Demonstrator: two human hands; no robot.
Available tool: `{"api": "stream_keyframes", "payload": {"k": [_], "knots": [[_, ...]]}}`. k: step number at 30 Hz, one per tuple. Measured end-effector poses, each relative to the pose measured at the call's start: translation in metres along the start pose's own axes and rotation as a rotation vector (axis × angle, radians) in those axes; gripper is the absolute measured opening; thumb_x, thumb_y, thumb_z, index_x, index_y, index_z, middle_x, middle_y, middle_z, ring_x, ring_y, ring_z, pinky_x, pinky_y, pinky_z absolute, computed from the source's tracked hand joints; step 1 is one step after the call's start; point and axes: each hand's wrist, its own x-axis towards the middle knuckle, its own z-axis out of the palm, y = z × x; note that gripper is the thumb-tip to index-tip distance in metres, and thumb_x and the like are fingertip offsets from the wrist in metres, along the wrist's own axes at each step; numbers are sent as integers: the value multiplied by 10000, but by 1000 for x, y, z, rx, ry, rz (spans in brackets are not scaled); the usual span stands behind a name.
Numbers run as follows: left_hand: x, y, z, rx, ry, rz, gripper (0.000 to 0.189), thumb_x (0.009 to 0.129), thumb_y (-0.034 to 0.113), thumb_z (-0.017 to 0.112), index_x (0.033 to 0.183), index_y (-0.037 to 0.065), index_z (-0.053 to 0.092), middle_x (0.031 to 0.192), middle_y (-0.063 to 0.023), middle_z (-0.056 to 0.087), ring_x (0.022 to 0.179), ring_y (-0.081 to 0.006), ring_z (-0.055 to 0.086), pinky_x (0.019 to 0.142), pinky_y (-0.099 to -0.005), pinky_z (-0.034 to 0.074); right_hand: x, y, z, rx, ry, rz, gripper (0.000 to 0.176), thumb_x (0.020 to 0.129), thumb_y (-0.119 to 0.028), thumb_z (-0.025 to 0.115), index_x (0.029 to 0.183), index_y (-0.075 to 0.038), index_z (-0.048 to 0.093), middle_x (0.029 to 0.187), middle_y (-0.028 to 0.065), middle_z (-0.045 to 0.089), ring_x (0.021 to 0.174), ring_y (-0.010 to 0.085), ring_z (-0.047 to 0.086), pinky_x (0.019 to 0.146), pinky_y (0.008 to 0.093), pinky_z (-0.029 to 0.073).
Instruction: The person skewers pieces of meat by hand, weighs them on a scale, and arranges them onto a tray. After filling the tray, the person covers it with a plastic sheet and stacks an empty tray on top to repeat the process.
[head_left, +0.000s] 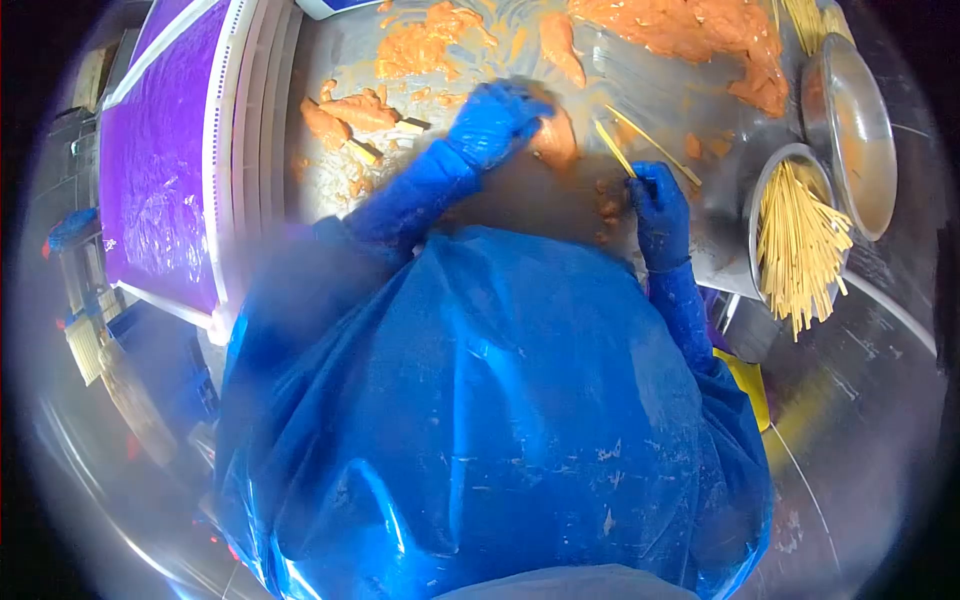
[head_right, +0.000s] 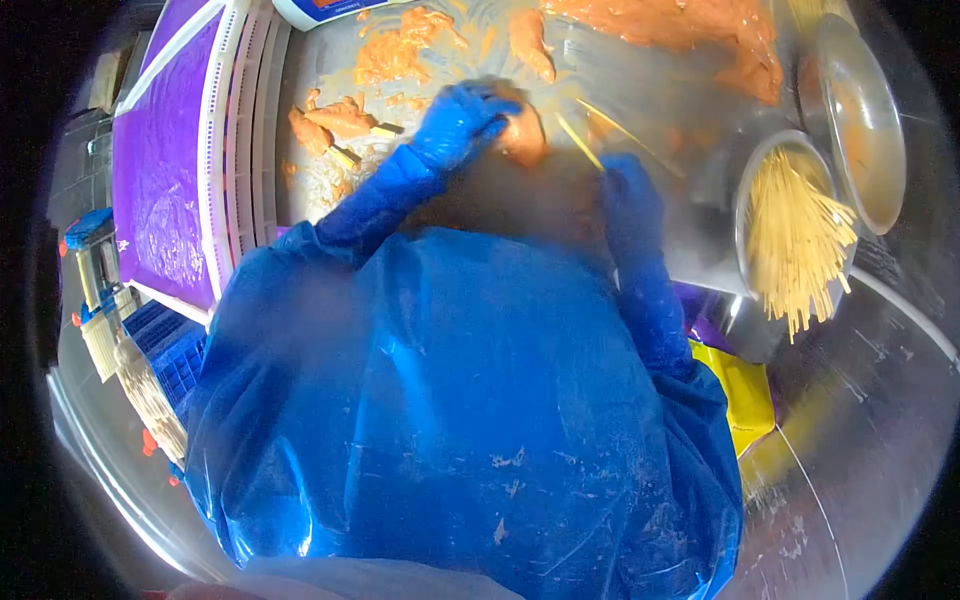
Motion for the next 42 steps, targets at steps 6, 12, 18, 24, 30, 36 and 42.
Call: {"api": "stream_keyframes", "payload": {"k": [6, 12, 18, 24, 30, 36, 42], "knots": [[-19, 16, -3, 112, 1, -114, 156, 745, 221, 698, 876, 137, 682, 952, -89, 671, 893, -308, 623, 764, -425, 487, -13, -24, 7, 213, 0, 321, 90, 881, -71, 646, 931, -21, 591, 848, 44, 631, 791, 137, 632, 706, 285, 504], [-20, 32, -3, 138, 89, -106, 134, 766, 175, 694, 899, 159, 683, 935, -61, 680, 871, -311, 631, 785, -442, 487, 3, -22, 7, -257, 60, 229, 189, 903, -248, 637, 868, -74, 573, 808, 129, 627, 691, 297, 637, 630, 387, 494], [-25, 36, 3, 72, -155, -324, 273, 800, 298, 678, 1068, 251, 670, 1043, -26, 642, 1013, -274, 576, 854, -451, 434, 25, 8, 21, -434, 132, 136, 226, 940, -291, 566, 868, -77, 574, 857, 166, 626, 754, 359, 625, 665, 427, 482], [-27, 39, 9, 45, 136, -105, 254, 827, 320, 657, 1075, 269, 668, 1028, -49, 647, 988, -297, 584, 864, -455, 450, 5, 21, -15, -341, 337, 83, 194, 927, -270, 588, 959, -82, 627, 947, 157, 644, 866, 343, 636, 744, 410, 495], [-14, 34, 9, 57, -158, -181, 377, 831, 345, 653, 1189, 225, 650, 1094, -93, 646, 1006, -318, 577, 883, -459, 430, -21, 24, -17, -489, 136, 14, 191, 860, -235, 673, 968, -87, 620, 921, 149, 631, 897, 350, 622, 742, 413, 492], [-33, 14, -24, 43, -49, -118, 555, 809, 393, 659, 1332, 241, 554, 1242, -105, 594, 1150, -310, 541, 992, -466, 393, -25, 31, -21, -461, 111, 151, 195, 848, -207, 688, 962, -89, 584, 864, 149, 610, 869, 365, 613, 703, 420, 489], [-45, 25, -24, 37, 68, -182, 396, 828, 261, 653, 1222, 226, 629, 1237, -54, 619, 1136, -288, 563, 965, -443, 418, -24, 41, -26, -332, -42, 156, 193, 881, -153, 666, 1049, -63, 634, 894, 91, 664, 856, 220, 639, 743, 332, 483]]}}
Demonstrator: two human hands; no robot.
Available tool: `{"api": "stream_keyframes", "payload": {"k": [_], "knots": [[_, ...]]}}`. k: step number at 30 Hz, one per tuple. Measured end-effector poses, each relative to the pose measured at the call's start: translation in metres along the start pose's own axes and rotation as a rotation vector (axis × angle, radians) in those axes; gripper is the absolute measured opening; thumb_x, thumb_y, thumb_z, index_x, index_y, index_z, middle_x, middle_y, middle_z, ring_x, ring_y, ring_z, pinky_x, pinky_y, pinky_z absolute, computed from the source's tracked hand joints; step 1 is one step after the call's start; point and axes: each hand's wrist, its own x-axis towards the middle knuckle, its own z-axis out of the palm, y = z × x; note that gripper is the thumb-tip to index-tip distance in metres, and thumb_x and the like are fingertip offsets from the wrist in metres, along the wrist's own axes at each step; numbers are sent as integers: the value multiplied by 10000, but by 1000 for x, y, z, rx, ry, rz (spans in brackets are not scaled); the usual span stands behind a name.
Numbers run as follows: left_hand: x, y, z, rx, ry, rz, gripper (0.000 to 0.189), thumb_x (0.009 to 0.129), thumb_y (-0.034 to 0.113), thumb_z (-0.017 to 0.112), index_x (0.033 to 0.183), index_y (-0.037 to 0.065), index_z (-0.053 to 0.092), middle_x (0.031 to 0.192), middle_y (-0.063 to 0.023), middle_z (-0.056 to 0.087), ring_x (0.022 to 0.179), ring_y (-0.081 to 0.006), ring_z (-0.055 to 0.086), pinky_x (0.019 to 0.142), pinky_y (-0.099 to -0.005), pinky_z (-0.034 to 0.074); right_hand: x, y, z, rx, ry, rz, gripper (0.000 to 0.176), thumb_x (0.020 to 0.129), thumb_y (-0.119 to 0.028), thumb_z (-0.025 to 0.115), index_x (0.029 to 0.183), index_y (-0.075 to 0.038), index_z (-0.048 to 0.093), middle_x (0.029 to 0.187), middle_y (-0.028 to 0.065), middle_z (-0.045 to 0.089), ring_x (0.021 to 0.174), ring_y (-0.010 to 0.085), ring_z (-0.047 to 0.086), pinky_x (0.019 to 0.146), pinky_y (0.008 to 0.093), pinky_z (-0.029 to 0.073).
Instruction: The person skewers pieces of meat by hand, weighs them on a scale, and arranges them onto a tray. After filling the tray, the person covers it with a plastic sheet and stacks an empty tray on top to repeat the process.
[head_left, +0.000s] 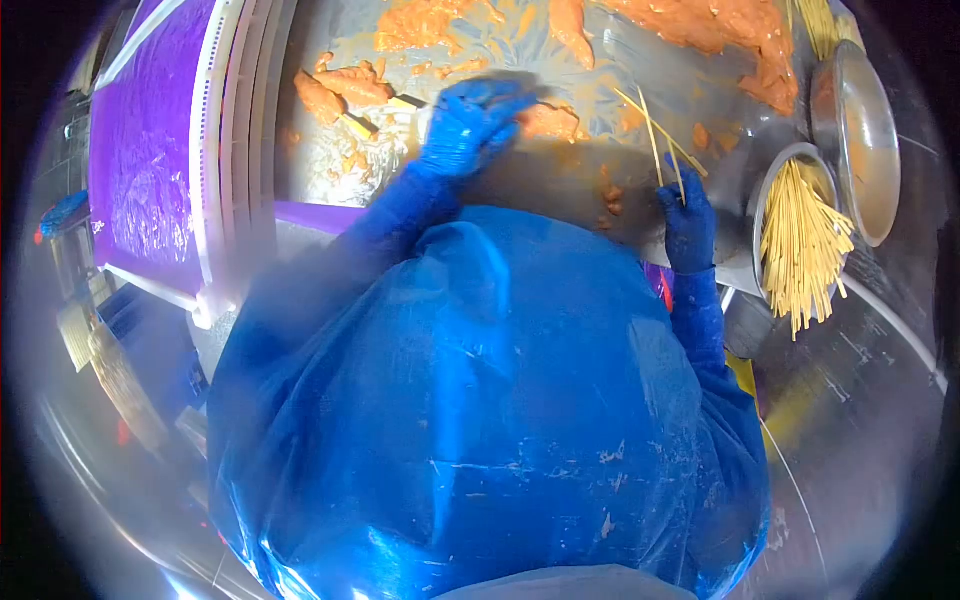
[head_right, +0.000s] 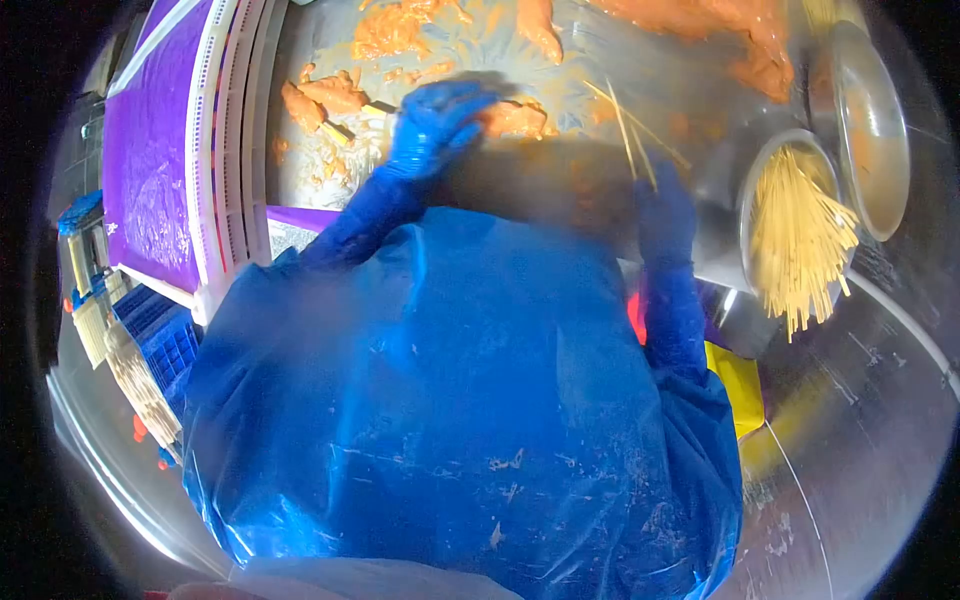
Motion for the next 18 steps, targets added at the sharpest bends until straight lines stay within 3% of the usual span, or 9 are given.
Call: {"api": "stream_keyframes", "payload": {"k": [1, 2, 4, 8, 10, 13, 18], "knots": [[-1, 5, 9, 60, -38, 18, 356, 817, 216, 664, 1172, 213, 657, 1180, -46, 654, 1105, -283, 589, 929, -424, 446, 0, 1, 1, 103, 2, -52, 210, 891, -137, 660, 1085, -54, 655, 915, 64, 680, 867, 165, 634, 769, 303, 479], [3, 8, 18, 77, 55, 14, 320, 811, 214, 667, 1131, 223, 679, 1130, -29, 673, 1046, -267, 611, 877, -421, 463, 0, 1, 2, 102, 4, -53, 210, 891, -137, 660, 1085, -54, 655, 915, 64, 680, 867, 165, 634, 769, 303, 479], [8, 11, 22, 99, 72, 16, 318, 810, 220, 669, 1128, 232, 682, 1113, -31, 677, 1018, -271, 615, 861, -422, 467, -2, 2, -1, 265, -180, 83, 225, 903, -111, 647, 1115, -41, 678, 951, 24, 686, 899, 112, 607, 813, 271, 468], [11, 20, 30, 22, 37, 23, 325, 794, 230, 689, 1118, 255, 688, 1066, -31, 687, 940, -288, 624, 822, -423, 474, -7, -5, -5, 263, -177, 83, 175, 897, -84, 642, 1058, -37, 696, 967, 49, 691, 905, 138, 624, 833, 273, 473], [13, 16, 35, 55, 21, 18, 323, 788, 228, 697, 1109, 261, 692, 1057, -34, 688, 930, -290, 623, 817, -423, 475, -5, -9, -8, 70, -144, -81, 167, 884, -102, 657, 1030, -36, 703, 956, 79, 689, 897, 174, 638, 827, 292, 477], [10, 15, 40, 55, 3, 5, 313, 775, 225, 711, 1084, 267, 702, 1042, -38, 690, 917, -293, 622, 807, -425, 478, -1, -20, -11, 104, -145, 46, 176, 872, -134, 671, 1017, -41, 707, 958, 106, 686, 900, 210, 648, 825, 309, 482], [11, 15, 39, 22, 17, 8, 289, 769, 223, 716, 1056, 264, 714, 1024, -42, 694, 910, -291, 620, 797, -429, 482, 1, -24, -16, 78, -183, 61, 185, 873, -155, 671, 1017, -45, 706, 970, 114, 690, 908, 219, 654, 820, 319, 485]]}}
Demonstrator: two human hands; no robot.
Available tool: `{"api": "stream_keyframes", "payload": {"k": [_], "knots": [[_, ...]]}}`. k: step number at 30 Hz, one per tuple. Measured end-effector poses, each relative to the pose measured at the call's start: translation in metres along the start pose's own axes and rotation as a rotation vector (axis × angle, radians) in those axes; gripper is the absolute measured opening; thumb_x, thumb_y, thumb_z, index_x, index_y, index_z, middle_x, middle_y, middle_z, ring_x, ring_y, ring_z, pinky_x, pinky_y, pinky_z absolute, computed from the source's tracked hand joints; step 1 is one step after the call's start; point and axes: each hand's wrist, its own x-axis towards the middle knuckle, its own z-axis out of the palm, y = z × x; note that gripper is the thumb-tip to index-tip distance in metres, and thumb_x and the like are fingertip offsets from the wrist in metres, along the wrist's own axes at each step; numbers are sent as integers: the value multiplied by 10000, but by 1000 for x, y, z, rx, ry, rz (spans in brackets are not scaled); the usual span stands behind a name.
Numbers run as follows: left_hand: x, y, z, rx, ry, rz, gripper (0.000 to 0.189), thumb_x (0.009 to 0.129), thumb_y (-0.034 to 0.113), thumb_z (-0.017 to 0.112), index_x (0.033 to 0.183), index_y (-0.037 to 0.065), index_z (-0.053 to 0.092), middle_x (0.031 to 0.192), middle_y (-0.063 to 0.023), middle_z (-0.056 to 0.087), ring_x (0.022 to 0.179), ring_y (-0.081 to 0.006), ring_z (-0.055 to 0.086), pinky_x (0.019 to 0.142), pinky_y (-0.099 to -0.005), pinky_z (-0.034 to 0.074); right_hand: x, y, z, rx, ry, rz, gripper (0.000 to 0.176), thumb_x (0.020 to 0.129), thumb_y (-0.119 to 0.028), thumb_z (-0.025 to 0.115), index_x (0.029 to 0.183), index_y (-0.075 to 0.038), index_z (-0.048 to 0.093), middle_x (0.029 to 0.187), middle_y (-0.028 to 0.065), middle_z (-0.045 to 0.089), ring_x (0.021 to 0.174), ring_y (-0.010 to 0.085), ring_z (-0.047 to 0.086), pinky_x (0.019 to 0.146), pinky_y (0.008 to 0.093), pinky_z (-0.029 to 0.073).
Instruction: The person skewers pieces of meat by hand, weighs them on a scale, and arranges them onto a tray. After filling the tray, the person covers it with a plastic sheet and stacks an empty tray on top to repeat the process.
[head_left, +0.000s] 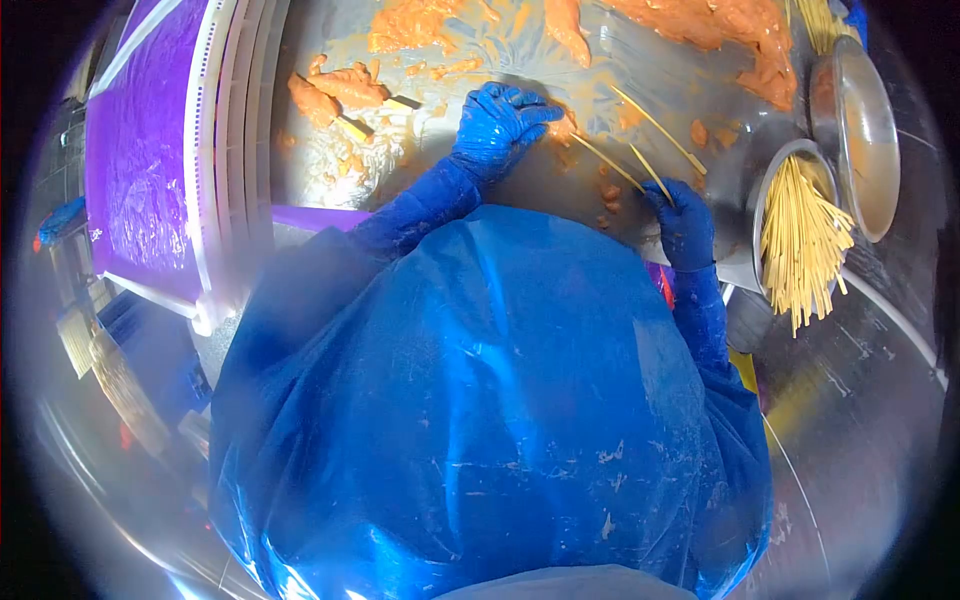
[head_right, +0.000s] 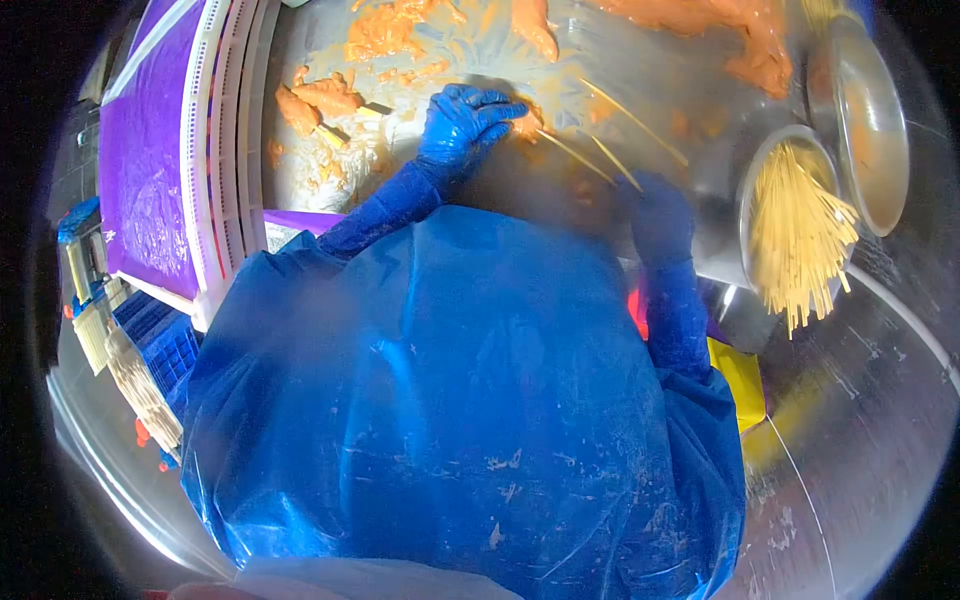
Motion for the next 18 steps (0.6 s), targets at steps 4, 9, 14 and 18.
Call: {"api": "stream_keyframes", "payload": {"k": [4, 9, 14, 18], "knots": [[1, 2, -4, 31, 18, 5, 297, 764, 225, 722, 1059, 260, 713, 1021, -45, 694, 897, -295, 621, 791, -428, 484, -3, 10, -1, -5, -20, 20, 190, 877, -154, 668, 1021, -37, 705, 972, 113, 692, 912, 214, 655, 829, 317, 486], [-1, 0, 1, 28, 32, 21, 300, 760, 223, 727, 1056, 266, 713, 1019, -37, 692, 879, -296, 617, 777, -424, 486, 0, 13, 6, -14, 1, -67, 201, 882, -147, 664, 1036, -24, 699, 973, 118, 692, 916, 213, 653, 834, 314, 487], [-1, 0, 1, 21, 42, 33, 291, 756, 195, 730, 1037, 267, 704, 992, -22, 690, 857, -290, 616, 738, -415, 483, 3, 13, 10, 91, -47, -15, 331, 915, -356, 578, 1055, -85, 706, 1025, 160, 674, 979, 335, 630, 854, 410, 480], [-2, -1, 2, 4, 42, 42, 274, 766, 210, 723, 1034, 265, 698, 1004, -17, 683, 880, -290, 609, 744, -421, 475, 5, 10, 9, 153, -79, -16, 334, 911, -352, 588, 1054, -72, 703, 1046, 162, 675, 976, 338, 635, 852, 412, 483]]}}
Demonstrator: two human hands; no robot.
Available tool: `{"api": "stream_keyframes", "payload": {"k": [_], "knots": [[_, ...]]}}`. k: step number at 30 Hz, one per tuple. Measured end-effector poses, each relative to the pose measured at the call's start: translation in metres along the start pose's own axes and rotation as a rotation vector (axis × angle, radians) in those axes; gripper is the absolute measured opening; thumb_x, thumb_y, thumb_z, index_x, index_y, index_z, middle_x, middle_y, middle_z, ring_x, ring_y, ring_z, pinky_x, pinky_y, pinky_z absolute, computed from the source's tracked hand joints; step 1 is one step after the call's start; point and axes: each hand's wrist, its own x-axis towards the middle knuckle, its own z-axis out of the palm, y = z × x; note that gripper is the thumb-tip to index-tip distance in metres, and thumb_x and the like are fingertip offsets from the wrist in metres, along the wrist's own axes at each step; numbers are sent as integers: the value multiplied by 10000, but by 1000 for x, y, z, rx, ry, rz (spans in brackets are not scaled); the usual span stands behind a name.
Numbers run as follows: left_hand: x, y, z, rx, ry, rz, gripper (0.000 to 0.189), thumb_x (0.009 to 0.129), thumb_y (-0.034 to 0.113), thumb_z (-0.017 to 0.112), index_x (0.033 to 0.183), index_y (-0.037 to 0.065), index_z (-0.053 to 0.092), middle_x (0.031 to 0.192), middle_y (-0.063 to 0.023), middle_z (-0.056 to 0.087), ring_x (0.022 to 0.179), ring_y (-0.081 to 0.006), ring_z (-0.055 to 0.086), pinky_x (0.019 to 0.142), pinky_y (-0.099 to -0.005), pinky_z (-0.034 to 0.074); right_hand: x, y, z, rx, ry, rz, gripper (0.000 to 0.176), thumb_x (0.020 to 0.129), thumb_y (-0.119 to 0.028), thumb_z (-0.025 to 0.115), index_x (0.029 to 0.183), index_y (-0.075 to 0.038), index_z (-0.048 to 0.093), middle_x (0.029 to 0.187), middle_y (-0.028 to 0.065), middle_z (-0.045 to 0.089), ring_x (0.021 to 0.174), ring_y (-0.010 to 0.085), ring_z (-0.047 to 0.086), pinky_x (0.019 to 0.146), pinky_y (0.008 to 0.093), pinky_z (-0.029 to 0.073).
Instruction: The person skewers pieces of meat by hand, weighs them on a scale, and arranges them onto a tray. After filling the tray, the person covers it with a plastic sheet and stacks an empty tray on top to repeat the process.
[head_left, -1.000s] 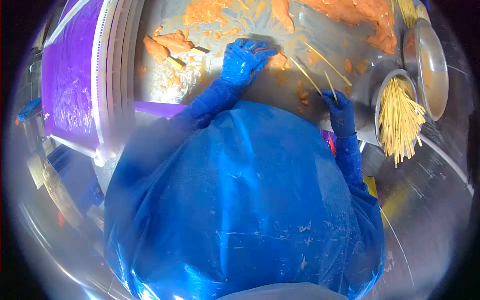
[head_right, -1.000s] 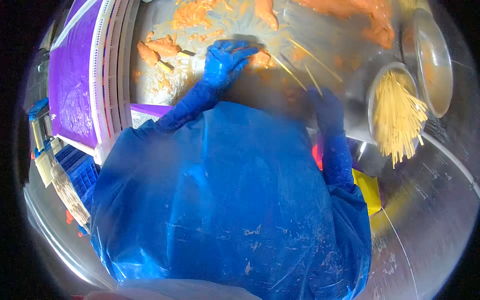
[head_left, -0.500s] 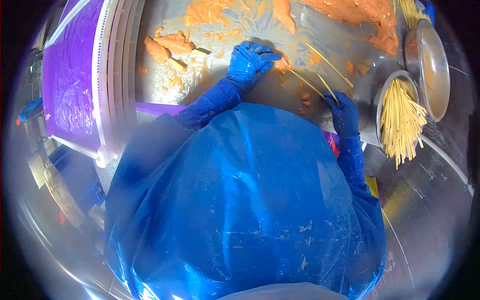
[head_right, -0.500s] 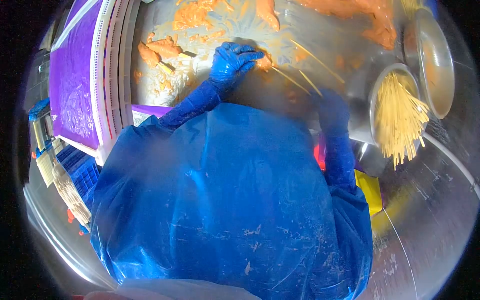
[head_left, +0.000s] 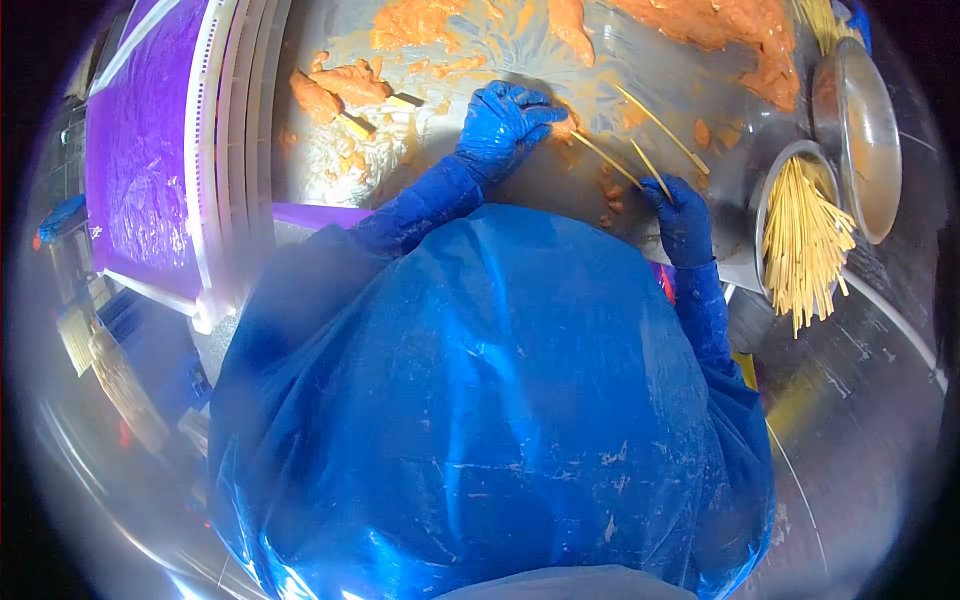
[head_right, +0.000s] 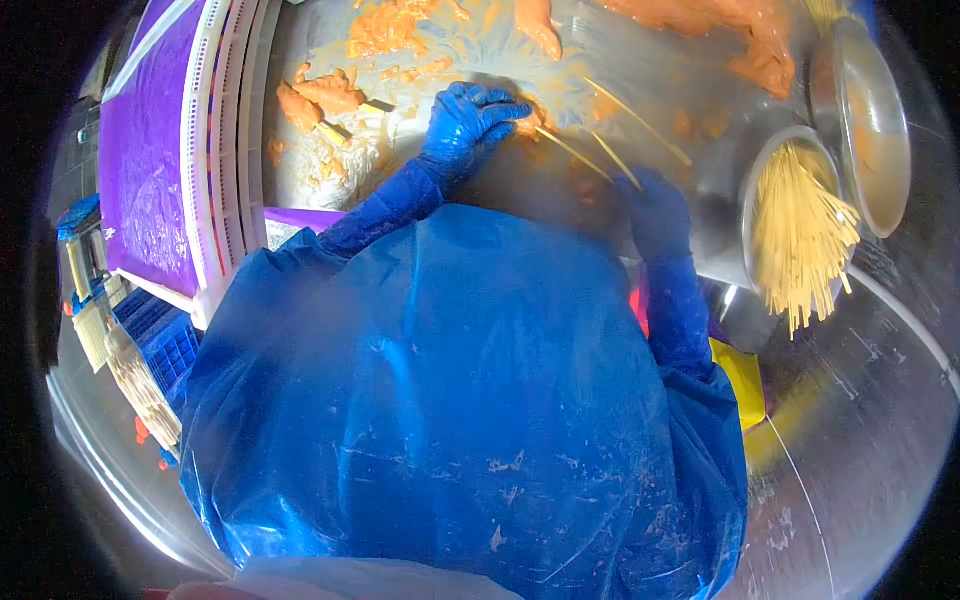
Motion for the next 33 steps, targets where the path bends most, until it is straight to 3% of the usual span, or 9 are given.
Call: {"api": "stream_keyframes", "payload": {"k": [5, 7, 14, 17, 22, 27, 29, 33], "knots": [[-1, 0, -1, -21, -66, -30, 252, 797, 234, 690, 1048, 261, 690, 1041, -10, 668, 946, -284, 588, 811, -428, 444, 4, -8, -2, -88, -2, -1, 356, 907, -367, 591, 1068, -67, 696, 1058, 165, 675, 983, 345, 636, 859, 417, 483], [-1, -1, 0, -27, -63, -23, 246, 798, 230, 688, 1043, 258, 690, 1041, -10, 667, 949, -281, 588, 817, -427, 442, 2, -12, -5, -131, 27, -109, 210, 910, -187, 623, 1024, -28, 699, 971, 124, 692, 895, 224, 660, 802, 317, 488], [0, 2, -2, -37, -65, -24, 247, 793, 213, 688, 1037, 247, 689, 1048, -18, 667, 969, -273, 595, 842, -421, 440, 6, -15, -5, -237, 11, -87, 225, 920, -216, 608, 1016, -34, 699, 965, 132, 683, 895, 245, 659, 805, 319, 488], [0, -1, 0, -92, -62, -4, 253, 790, 201, 690, 1041, 234, 688, 1048, -25, 669, 972, -278, 602, 851, -422, 442, 12, -19, -5, -182, -12, -126, 236, 913, -223, 616, 1012, -25, 698, 960, 126, 684, 898, 233, 659, 810, 319, 488], [1, -4, 2, -112, -53, 20, 257, 785, 191, 696, 1040, 219, 692, 1046, -35, 671, 974, -281, 607, 863, -422, 448, 25, -29, 4, 173, -135, 44, 245, 890, -206, 638, 1018, -7, 699, 976, 113, 691, 912, 209, 653, 824, 316, 490], [4, -7, -12, -234, -5, 35, 312, 775, 203, 708, 1086, 221, 696, 1052, -54, 666, 975, -291, 601, 884, -429, 446, 27, -43, -1, 242, -153, 38, 232, 890, -178, 625, 1025, -4, 699, 990, 110, 690, 916, 192, 650, 839, 316, 491], [-7, -7, -20, -58, 71, -120, 326, 772, 253, 690, 1095, 212, 682, 1083, -50, 648, 1039, -294, 572, 905, -445, 422, 28, -37, -3, 237, -164, 26, 231, 892, -174, 622, 1024, -1, 698, 993, 107, 690, 921, 186, 648, 845, 317, 491], [-17, -12, -11, -109, -15, -154, 337, 752, 203, 726, 1088, 197, 700, 1052, -84, 652, 1007, -309, 575, 880, -427, 449, 33, -25, 1, 214, -191, -1, 224, 897, -159, 630, 1038, 5, 689, 1007, 95, 684, 930, 181, 643, 849, 309, 491]]}}
